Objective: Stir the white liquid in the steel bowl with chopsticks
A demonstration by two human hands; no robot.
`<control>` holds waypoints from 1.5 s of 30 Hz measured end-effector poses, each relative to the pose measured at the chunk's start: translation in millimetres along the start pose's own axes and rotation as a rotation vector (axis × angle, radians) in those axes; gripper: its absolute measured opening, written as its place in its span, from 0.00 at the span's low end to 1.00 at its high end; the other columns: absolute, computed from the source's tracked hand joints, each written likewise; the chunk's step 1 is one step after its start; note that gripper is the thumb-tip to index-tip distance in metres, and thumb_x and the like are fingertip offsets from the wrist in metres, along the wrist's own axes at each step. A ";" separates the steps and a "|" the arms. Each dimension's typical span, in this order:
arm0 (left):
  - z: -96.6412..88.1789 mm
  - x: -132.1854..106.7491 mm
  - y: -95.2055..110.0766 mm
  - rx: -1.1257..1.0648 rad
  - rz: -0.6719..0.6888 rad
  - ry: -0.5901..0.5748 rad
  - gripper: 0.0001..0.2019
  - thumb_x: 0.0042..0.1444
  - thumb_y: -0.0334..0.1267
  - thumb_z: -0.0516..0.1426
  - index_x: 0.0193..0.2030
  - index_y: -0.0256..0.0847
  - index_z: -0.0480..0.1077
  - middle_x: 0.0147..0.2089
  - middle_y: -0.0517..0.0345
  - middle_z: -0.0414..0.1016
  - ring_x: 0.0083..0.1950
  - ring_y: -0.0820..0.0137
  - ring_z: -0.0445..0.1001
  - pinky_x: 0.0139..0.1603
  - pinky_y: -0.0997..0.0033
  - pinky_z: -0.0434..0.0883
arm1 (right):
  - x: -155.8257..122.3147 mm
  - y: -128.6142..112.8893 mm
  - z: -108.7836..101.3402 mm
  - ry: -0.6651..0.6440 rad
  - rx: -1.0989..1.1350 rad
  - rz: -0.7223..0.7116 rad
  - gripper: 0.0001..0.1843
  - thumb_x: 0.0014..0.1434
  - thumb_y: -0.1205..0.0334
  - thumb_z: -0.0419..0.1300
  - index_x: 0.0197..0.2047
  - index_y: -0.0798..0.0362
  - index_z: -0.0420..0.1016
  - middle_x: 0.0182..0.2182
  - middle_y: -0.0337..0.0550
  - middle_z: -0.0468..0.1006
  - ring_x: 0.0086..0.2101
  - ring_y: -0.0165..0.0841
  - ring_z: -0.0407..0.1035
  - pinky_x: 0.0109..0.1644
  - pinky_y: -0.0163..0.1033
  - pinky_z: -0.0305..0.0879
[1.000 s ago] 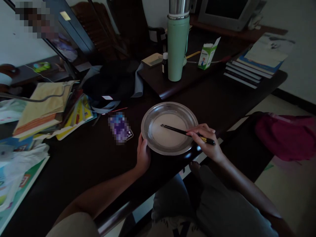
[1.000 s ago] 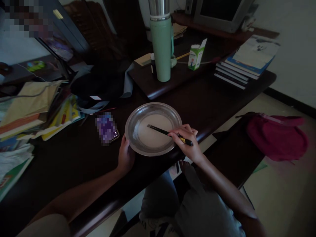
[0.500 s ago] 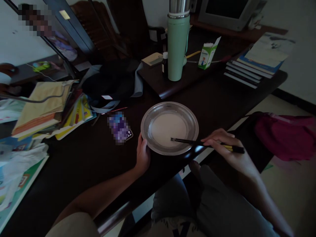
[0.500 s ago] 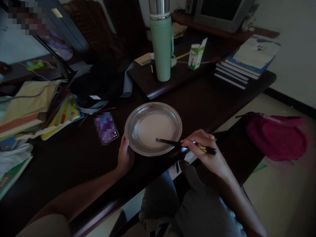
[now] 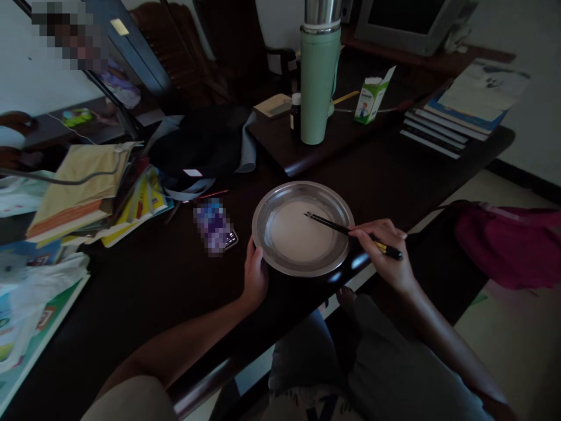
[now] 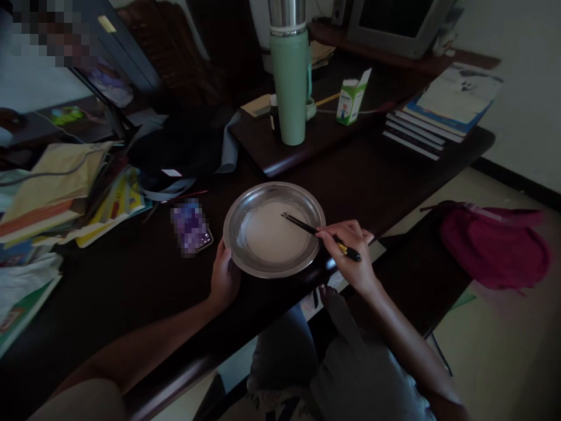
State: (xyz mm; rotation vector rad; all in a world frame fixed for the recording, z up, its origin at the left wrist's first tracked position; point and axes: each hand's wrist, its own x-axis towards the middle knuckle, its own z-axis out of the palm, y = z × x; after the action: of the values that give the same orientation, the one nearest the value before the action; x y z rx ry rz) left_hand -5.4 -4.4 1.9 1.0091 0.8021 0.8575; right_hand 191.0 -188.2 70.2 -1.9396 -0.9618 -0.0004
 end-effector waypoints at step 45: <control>-0.5 0.8 -1.0 -0.021 -0.005 0.003 0.24 0.57 0.52 0.62 0.59 0.48 0.73 0.61 0.53 0.77 0.66 0.58 0.72 0.68 0.57 0.68 | -5.1 -12.6 10.3 -0.151 0.084 -0.081 0.11 0.68 0.55 0.59 0.35 0.41 0.82 0.37 0.36 0.87 0.40 0.40 0.73 0.48 0.52 0.60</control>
State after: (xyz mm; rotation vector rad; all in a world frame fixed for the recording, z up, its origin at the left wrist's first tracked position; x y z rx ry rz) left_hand -5.3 -3.8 0.6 0.9874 0.7965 0.8621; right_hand 175.8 -180.6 71.9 -1.8424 -1.1221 0.1397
